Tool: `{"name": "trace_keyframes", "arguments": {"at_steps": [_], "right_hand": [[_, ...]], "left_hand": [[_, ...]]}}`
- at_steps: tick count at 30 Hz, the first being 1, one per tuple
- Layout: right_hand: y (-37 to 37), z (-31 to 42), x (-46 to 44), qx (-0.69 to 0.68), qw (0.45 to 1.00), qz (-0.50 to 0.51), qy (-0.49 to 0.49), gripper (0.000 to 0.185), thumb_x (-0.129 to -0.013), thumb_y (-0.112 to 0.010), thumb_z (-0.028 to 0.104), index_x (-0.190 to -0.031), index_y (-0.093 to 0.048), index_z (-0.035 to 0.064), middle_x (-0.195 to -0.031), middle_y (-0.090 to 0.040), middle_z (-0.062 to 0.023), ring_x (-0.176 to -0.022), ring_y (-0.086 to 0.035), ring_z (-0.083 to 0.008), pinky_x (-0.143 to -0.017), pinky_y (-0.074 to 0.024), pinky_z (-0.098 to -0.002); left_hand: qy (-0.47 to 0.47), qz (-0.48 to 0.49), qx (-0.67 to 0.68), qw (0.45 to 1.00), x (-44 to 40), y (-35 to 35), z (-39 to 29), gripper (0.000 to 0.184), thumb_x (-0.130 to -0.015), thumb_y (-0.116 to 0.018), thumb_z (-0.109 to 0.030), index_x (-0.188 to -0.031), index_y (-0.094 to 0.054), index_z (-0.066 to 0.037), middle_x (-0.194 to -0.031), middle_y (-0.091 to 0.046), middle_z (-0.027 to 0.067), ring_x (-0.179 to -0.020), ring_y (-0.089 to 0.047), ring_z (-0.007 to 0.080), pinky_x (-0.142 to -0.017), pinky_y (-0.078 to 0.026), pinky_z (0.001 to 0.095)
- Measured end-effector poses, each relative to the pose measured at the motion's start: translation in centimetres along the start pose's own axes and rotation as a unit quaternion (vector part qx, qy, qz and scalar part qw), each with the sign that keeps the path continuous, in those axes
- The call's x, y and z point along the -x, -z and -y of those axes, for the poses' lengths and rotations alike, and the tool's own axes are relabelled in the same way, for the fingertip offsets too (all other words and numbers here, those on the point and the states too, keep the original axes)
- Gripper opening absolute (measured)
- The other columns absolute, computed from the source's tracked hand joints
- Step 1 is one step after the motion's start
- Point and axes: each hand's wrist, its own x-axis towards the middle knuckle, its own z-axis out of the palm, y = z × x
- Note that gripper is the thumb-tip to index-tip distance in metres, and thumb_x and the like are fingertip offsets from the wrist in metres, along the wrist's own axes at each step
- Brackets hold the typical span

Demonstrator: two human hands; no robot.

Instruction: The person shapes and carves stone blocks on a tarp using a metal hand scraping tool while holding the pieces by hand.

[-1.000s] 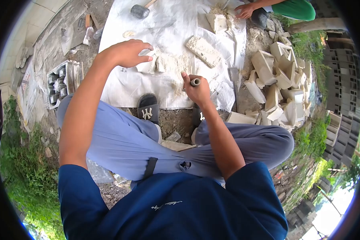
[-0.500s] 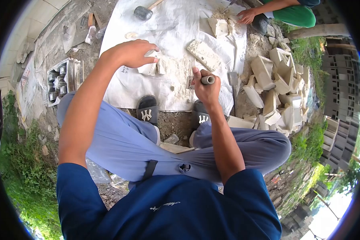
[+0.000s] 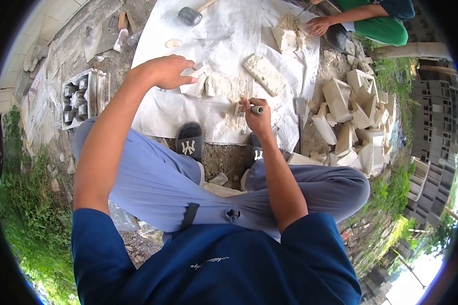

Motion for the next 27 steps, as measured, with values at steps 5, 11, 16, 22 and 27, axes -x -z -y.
{"name": "trace_keyframes", "arguments": {"at_steps": [5, 11, 16, 22, 27], "right_hand": [[-0.3, 2.3, -1.1, -0.115, 0.992, -0.051, 0.002, 0.048, -0.100, -0.068, 0.032, -0.064, -0.063, 0.0009, -0.059, -0.060, -0.0032, -0.058, -0.052, -0.0093, -0.055, -0.0421, -0.0300], [0.9, 3.8, -1.7, -0.312, 0.939, -0.144, 0.025, 0.061, -0.101, -0.064, 0.029, -0.052, -0.033, 0.0091, -0.049, -0.034, -0.0012, -0.047, -0.030, -0.0125, -0.049, -0.0249, -0.0311], [2.2, 6.2, -2.7, -0.296, 0.942, -0.132, 0.093, 0.068, -0.106, -0.044, 0.050, -0.053, -0.033, 0.0088, -0.047, -0.031, -0.0017, -0.045, -0.029, -0.0136, -0.048, -0.0228, -0.0313], [3.0, 9.5, -4.2, -0.345, 0.919, -0.118, 0.149, 0.068, -0.108, -0.036, 0.045, -0.053, -0.032, 0.0061, -0.047, -0.034, -0.0041, -0.046, -0.027, -0.0133, -0.047, -0.0208, -0.0306], [1.5, 9.7, -5.3, -0.309, 0.932, -0.120, 0.145, 0.064, -0.108, -0.043, 0.041, -0.053, -0.032, 0.0099, -0.048, -0.030, -0.0015, -0.045, -0.027, -0.0141, -0.049, -0.0245, -0.0324]], "left_hand": [[0.006, 0.014, 0.011, 1.000, -0.1, -0.7, 0.6, 0.054, -0.101, -0.054, -0.048, -0.143, -0.055, -0.014, -0.140, -0.058, 0.0137, -0.135, -0.050, 0.0301, -0.112, -0.042, 0.0426], [0.016, 0.006, 0.025, 1.000, 0.7, -0.6, 0.9, 0.053, -0.101, -0.054, -0.047, -0.143, -0.055, -0.015, -0.138, -0.059, 0.0133, -0.133, -0.051, 0.0309, -0.111, -0.043, 0.0426], [-0.005, -0.016, 0.030, 0.999, 1.2, 0.3, 0.5, 0.052, -0.102, -0.053, -0.045, -0.143, -0.055, -0.013, -0.137, -0.060, 0.0136, -0.132, -0.053, 0.0309, -0.110, -0.044, 0.0431], [-0.004, -0.006, 0.034, 0.999, 0.1, 1.0, 0.0, 0.052, -0.102, -0.053, -0.044, -0.143, -0.054, -0.012, -0.136, -0.060, 0.0131, -0.129, -0.055, 0.0300, -0.109, -0.046, 0.0419], [-0.005, -0.006, 0.037, 0.999, -1.5, 1.1, 0.4, 0.052, -0.102, -0.054, -0.044, -0.144, -0.054, -0.013, -0.137, -0.059, 0.0123, -0.129, -0.055, 0.0295, -0.109, -0.045, 0.0419]]}}
